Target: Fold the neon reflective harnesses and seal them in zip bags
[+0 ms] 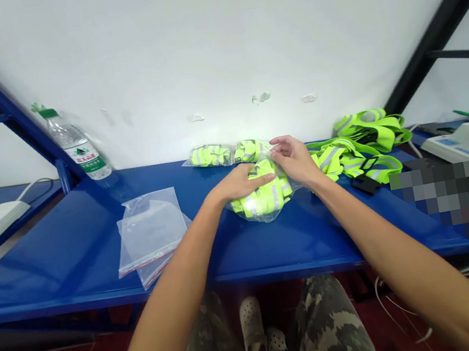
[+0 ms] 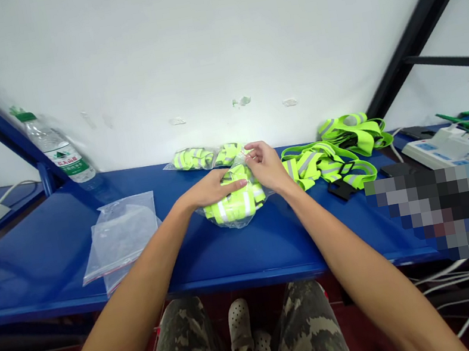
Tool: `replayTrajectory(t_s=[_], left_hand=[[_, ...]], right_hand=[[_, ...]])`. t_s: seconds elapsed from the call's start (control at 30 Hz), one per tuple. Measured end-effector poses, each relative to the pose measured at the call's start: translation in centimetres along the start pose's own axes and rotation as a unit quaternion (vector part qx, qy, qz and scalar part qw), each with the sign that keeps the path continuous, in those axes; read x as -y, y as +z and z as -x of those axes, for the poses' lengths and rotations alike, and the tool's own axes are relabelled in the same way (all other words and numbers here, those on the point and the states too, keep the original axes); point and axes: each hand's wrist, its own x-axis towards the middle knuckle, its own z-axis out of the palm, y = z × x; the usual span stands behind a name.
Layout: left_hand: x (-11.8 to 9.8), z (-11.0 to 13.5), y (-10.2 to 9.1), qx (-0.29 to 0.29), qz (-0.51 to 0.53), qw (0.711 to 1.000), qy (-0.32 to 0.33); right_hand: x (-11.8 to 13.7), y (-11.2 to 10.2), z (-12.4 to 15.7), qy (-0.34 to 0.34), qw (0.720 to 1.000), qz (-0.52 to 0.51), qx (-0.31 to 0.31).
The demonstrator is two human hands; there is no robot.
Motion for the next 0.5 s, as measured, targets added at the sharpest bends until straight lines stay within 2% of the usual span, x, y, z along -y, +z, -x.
replayTrajectory(t_s=[0.07, 0.13, 0.37, 0.5], left_hand=[[-0.13, 0.12, 0.11, -0.006, 0.0, 1.0, 0.001], [-0.19, 0.16, 0.27, 0.005, 0.002, 1.0, 0.005], [-0.38, 0.23, 0.35, 0.026, 0.033, 0.999, -0.004], [-0.24, 0.32, 0.1, 0.063, 0.055, 0.996, -0.013]], right_hand=[[-0.04, -0.3, -0.02, 0.065, 0.997, -0.042, 0.019], [0.03, -0.58, 0.12, 0.1, 0.993, -0.051, 0.03], [0.19, -0.84, 0.4, 0.074, 0.995, -0.05, 0.05], [0.29, -0.52, 0.49, 0.086, 0.993, -0.061, 0.044]])
